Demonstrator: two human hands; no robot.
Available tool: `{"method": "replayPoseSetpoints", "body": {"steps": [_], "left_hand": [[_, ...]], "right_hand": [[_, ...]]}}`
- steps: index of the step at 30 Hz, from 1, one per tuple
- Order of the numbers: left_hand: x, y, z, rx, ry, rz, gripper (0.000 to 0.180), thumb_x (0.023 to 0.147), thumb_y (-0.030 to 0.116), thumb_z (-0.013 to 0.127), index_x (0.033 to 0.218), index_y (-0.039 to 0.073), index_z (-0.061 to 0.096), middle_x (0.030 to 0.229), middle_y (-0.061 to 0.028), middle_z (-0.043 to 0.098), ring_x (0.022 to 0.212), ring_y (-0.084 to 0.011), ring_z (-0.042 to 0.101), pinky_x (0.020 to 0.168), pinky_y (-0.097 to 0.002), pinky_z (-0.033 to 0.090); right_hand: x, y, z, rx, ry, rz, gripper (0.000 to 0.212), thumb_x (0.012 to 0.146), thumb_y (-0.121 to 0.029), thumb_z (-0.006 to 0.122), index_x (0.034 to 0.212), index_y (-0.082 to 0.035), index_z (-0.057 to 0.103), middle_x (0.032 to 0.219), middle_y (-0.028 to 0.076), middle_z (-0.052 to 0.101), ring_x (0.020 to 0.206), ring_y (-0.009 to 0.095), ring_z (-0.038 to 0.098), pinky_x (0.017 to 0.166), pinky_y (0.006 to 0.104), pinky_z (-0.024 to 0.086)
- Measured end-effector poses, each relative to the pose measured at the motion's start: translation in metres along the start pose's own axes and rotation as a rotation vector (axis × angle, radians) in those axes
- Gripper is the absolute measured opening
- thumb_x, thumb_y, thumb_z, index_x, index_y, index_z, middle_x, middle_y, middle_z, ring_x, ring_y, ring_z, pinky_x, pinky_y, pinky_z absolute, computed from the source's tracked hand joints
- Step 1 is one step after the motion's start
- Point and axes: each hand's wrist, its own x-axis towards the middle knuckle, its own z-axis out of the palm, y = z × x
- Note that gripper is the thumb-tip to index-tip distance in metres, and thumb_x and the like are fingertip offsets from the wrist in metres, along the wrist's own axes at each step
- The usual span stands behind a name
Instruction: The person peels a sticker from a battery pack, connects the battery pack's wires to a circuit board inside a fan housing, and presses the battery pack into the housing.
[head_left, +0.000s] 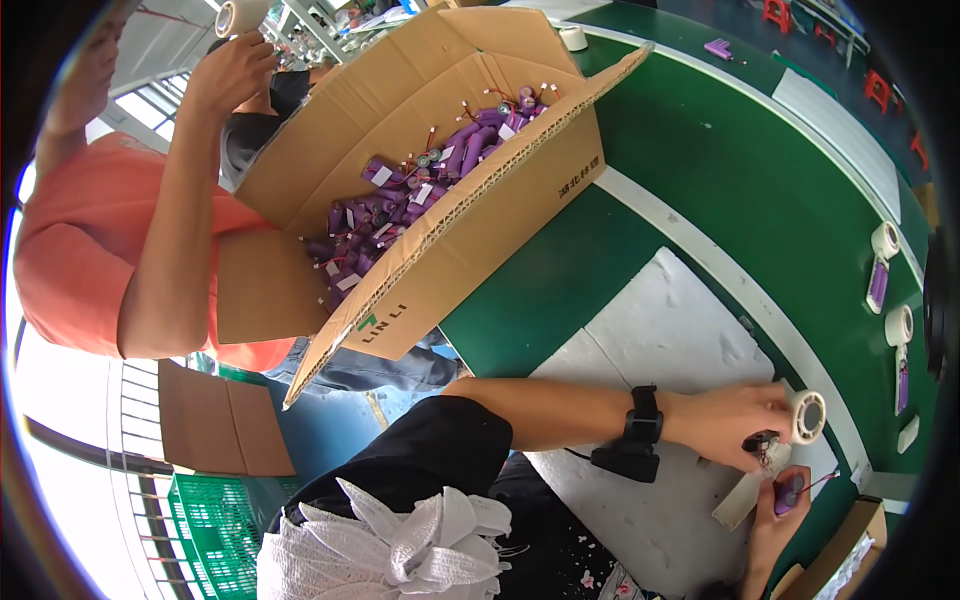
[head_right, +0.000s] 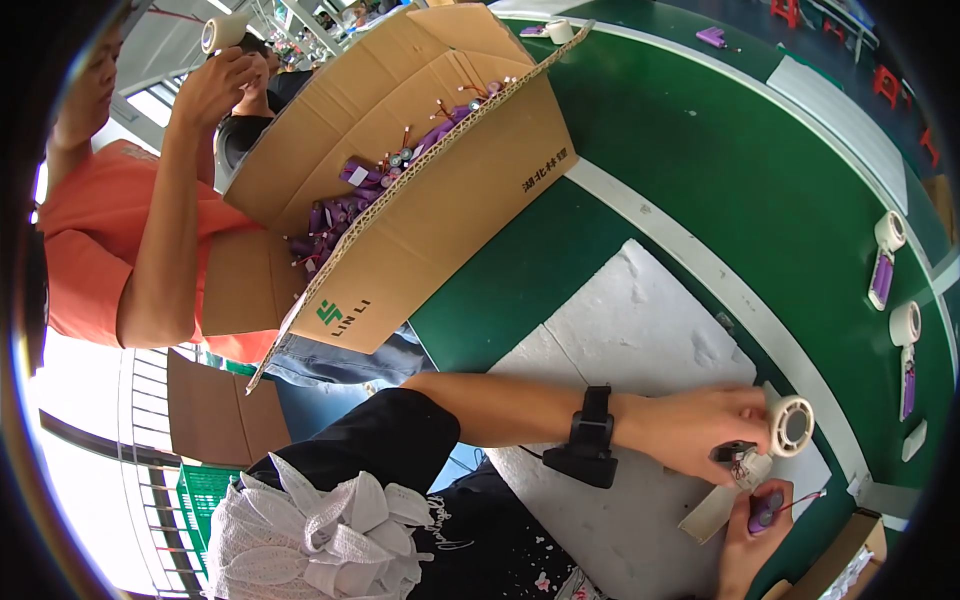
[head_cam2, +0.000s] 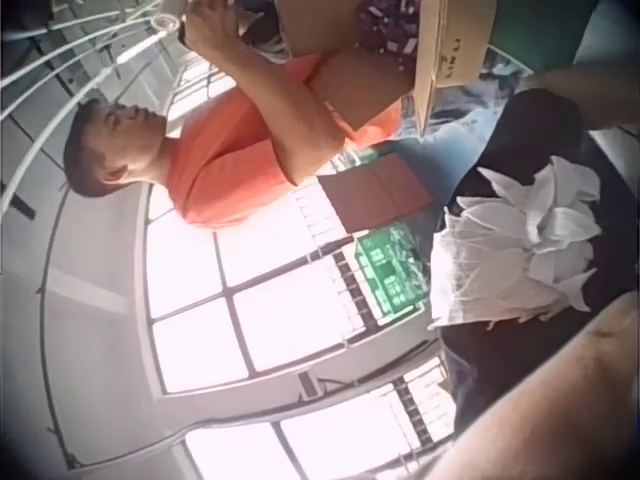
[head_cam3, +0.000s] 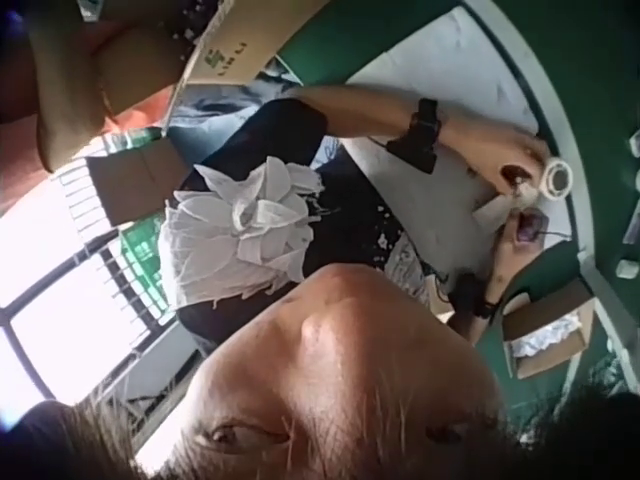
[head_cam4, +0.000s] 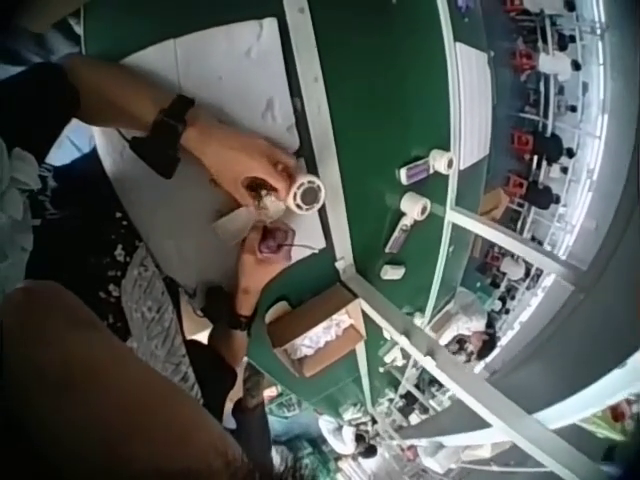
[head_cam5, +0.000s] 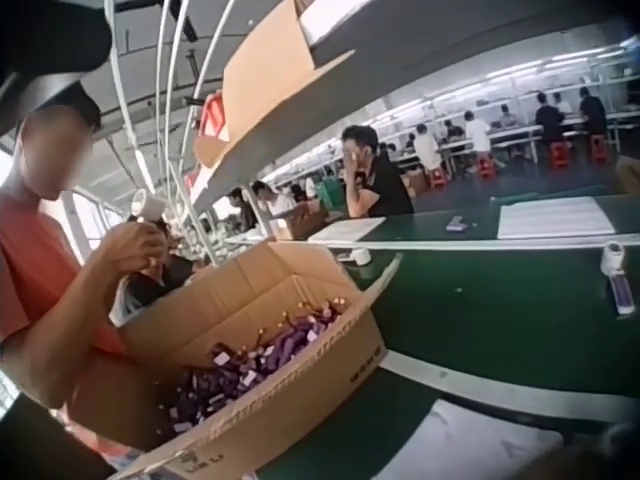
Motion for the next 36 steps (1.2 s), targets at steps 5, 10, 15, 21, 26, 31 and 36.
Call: {"method": "replayPoseSetpoints", "body": {"steps": [5, 10, 15, 21, 26, 31, 36], "left_hand": [[-0.009, -0.009, 0.013, -0.151, -0.073, -0.037, 0.017, 0.069, 0.009, 0.071, 0.082, 0.007, 0.061, 0.103, -0.0122, 0.053, 0.091, -0.0301, 0.056, 0.074, -0.0386, 0.048], [-0.013, -0.008, 0.016, -0.185, -0.070, -0.076, 0.012, 0.070, 0.008, 0.070, 0.077, 0.007, 0.060, 0.097, -0.0125, 0.054, 0.087, -0.0309, 0.058, 0.072, -0.0393, 0.048], [-0.011, -0.006, 0.012, -0.169, -0.097, -0.112, 0.008, 0.071, 0.008, 0.069, 0.072, 0.007, 0.061, 0.086, -0.0112, 0.056, 0.078, -0.0317, 0.059, 0.068, -0.0407, 0.048], [-0.013, -0.005, 0.015, -0.108, -0.052, -0.065, 0.006, 0.072, 0.008, 0.068, 0.072, 0.007, 0.062, 0.079, -0.0105, 0.057, 0.074, -0.0329, 0.059, 0.064, -0.0424, 0.047], [-0.014, -0.002, 0.015, -0.158, -0.093, -0.082, 0.005, 0.071, 0.005, 0.067, 0.074, 0.006, 0.063, 0.081, -0.0119, 0.059, 0.077, -0.0334, 0.060, 0.067, -0.0426, 0.048], [-0.012, -0.006, 0.015, -0.230, -0.092, -0.091, 0.009, 0.067, 0.002, 0.068, 0.075, 0.005, 0.064, 0.080, -0.0131, 0.063, 0.078, -0.0340, 0.061, 0.069, -0.0422, 0.048], [-0.010, -0.005, 0.011, -0.290, -0.148, -0.112, 0.009, 0.072, 0.002, 0.065, 0.080, 0.005, 0.061, 0.083, -0.0125, 0.062, 0.080, -0.0338, 0.060, 0.068, -0.0423, 0.047]], "right_hand": [[0.001, -0.003, 0.006, -0.204, -0.046, 0.009, 0.012, 0.085, -0.001, 0.059, 0.085, -0.002, 0.047, 0.067, 0.001, 0.041, 0.061, 0.008, 0.038, 0.054, 0.0226, 0.032], [-0.002, 0.025, 0.005, -0.199, -0.002, -0.087, 0.013, 0.082, 0.001, 0.059, 0.082, -0.002, 0.047, 0.068, 0.004, 0.045, 0.062, 0.011, 0.042, 0.056, 0.0239, 0.035], [0.005, 0.003, 0.006, -0.447, 0.138, -0.622, 0.017, 0.075, -0.004, 0.072, 0.090, -0.005, 0.067, 0.099, 0.013, 0.061, 0.089, 0.030, 0.060, 0.074, 0.0401, 0.052], [0.001, 0.011, 0.018, -0.379, 0.110, -0.590, 0.018, 0.076, 0.006, 0.063, 0.077, 0.000, 0.046, 0.088, 0.012, 0.057, 0.079, 0.024, 0.054, 0.071, 0.0303, 0.042], [-0.001, 0.013, 0.019, -0.350, 0.129, -0.548, 0.021, 0.074, 0.011, 0.064, 0.076, 0.000, 0.045, 0.094, 0.015, 0.058, 0.085, 0.027, 0.055, 0.076, 0.0328, 0.043], [-0.002, 0.015, 0.021, -0.338, 0.135, -0.510, 0.022, 0.075, 0.013, 0.063, 0.075, 0.001, 0.045, 0.092, 0.014, 0.058, 0.083, 0.026, 0.054, 0.074, 0.0326, 0.043], [-0.002, 0.017, 0.021, -0.327, 0.132, -0.508, 0.022, 0.076, 0.013, 0.063, 0.075, 0.001, 0.045, 0.090, 0.014, 0.057, 0.080, 0.025, 0.053, 0.072, 0.0322, 0.042]]}}
